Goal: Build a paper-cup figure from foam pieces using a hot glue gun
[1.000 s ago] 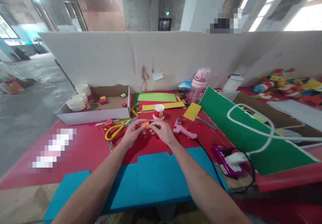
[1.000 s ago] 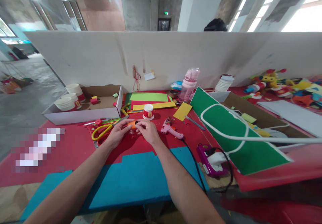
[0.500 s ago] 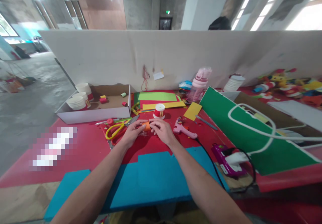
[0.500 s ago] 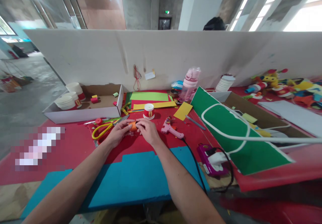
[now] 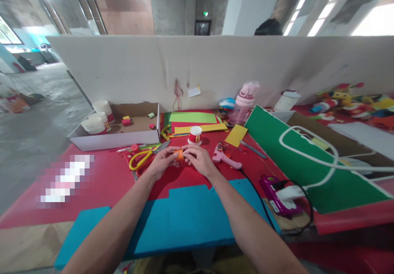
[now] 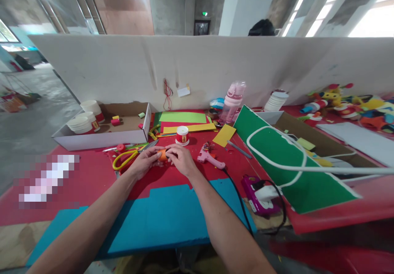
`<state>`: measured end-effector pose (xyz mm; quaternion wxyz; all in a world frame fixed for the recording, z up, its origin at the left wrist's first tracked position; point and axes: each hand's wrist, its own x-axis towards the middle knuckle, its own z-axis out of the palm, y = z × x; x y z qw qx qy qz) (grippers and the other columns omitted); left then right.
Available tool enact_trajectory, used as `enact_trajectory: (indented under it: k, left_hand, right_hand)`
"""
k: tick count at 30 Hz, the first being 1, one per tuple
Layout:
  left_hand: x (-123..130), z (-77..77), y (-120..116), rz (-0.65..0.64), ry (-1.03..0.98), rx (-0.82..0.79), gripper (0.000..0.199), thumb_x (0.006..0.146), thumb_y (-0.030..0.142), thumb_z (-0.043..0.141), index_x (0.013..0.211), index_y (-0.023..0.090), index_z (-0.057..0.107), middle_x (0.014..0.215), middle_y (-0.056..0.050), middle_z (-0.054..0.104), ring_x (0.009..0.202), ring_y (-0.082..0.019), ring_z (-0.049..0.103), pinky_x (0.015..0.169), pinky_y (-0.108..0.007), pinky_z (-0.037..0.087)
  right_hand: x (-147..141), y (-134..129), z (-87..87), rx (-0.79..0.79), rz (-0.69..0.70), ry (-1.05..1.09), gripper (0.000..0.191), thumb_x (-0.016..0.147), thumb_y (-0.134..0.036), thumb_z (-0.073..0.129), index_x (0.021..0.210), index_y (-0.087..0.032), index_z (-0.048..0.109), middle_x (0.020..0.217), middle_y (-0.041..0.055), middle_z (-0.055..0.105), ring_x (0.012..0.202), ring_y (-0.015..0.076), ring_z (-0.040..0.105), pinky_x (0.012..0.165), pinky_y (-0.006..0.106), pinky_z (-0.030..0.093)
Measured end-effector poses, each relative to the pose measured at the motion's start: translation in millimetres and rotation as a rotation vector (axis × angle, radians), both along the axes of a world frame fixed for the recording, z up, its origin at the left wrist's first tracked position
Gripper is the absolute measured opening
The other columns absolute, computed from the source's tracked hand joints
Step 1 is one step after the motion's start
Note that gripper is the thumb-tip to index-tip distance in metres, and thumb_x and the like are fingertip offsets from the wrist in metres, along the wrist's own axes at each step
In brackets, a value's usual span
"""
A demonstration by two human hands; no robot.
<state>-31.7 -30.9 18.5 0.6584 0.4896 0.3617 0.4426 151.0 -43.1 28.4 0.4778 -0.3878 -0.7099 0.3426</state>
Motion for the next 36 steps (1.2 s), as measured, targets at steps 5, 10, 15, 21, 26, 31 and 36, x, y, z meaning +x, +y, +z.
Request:
enact_trajectory:
  k: [5, 10, 15, 21, 26, 31, 36]
  left_hand:
    - [2, 2.4, -2, 0.016, -0.013, -0.011, 0.044, 0.071, 0.035, 0.078, 0.109, 0.014, 0.067, 0.092, -0.009, 0.07, 0.066, -0.013, 0.065, 0.058, -0.023, 0.054]
    - [7, 2.2, -4, 0.045, -0.028, -0.091, 0.045, 0.071, 0.036, 0.078, 0.109, 0.015, 0.065, 0.071, -0.002, 0.065, 0.054, -0.011, 0.062, 0.057, -0.025, 0.055]
    - [16, -6.1, -5, 0.119, -0.043, -0.039, 0.044, 0.069, 0.038, 0.079, 0.104, 0.015, 0.064, 0.076, 0.0, 0.064, 0.051, -0.008, 0.059, 0.056, -0.025, 0.054]
    - [26, -4.0, -11, 0.218, 0.043, 0.115, 0.04, 0.067, 0.034, 0.08, 0.098, 0.016, 0.064, 0.09, -0.003, 0.066, 0.059, -0.01, 0.06, 0.058, -0.025, 0.053]
    - [22, -5.3, -9, 0.156, 0.004, 0.093, 0.039, 0.071, 0.036, 0.076, 0.103, 0.016, 0.063, 0.085, -0.002, 0.064, 0.056, -0.009, 0.058, 0.058, -0.025, 0.052]
    - [15, -10.4, -2, 0.144, -0.03, 0.027, 0.044, 0.072, 0.039, 0.075, 0.107, 0.017, 0.061, 0.092, -0.004, 0.065, 0.057, -0.01, 0.061, 0.061, -0.026, 0.053]
    - [13, -8.6, -3, 0.126, -0.011, 0.028, 0.043, 0.073, 0.039, 0.075, 0.108, 0.017, 0.061, 0.091, -0.003, 0.065, 0.057, -0.009, 0.06, 0.061, -0.025, 0.053]
  right_hand:
    - [-3, 2, -5.0, 0.126, -0.037, -0.071, 0.015, 0.086, -0.019, 0.052, 0.075, -0.019, 0.063, 0.108, 0.0085, 0.065, 0.071, 0.0141, 0.063, 0.07, 0.031, 0.056]
    - [-10, 1, -6.2, 0.262, -0.163, -0.129, 0.019, 0.09, -0.018, 0.047, 0.08, -0.02, 0.062, 0.101, 0.0087, 0.067, 0.095, 0.0192, 0.062, 0.088, 0.035, 0.05]
    - [-13, -2, -7.6, 0.264, -0.272, -0.221, 0.022, 0.092, -0.017, 0.042, 0.084, -0.021, 0.061, 0.104, 0.0085, 0.066, 0.099, 0.0205, 0.061, 0.092, 0.036, 0.048]
    - [-13, 2, -17.5, 0.195, -0.408, -0.217, 0.02, 0.089, -0.017, 0.04, 0.08, -0.021, 0.057, 0.092, 0.0092, 0.062, 0.088, 0.0218, 0.059, 0.081, 0.034, 0.048]
    - [-8, 10, -20.8, -0.072, -0.205, -0.033, 0.017, 0.087, -0.031, 0.046, 0.078, -0.021, 0.056, 0.058, -0.0016, 0.054, 0.056, 0.0149, 0.053, 0.055, 0.025, 0.044]
    - [-3, 10, -14.7, -0.322, -0.098, 0.18, 0.027, 0.084, -0.039, 0.049, 0.089, -0.017, 0.063, 0.049, -0.0062, 0.049, 0.043, 0.0093, 0.045, 0.045, 0.02, 0.037]
    - [-2, 9, -11.5, -0.288, -0.101, 0.126, 0.032, 0.085, -0.038, 0.049, 0.097, -0.015, 0.068, 0.049, -0.0048, 0.05, 0.044, 0.0091, 0.045, 0.045, 0.02, 0.036]
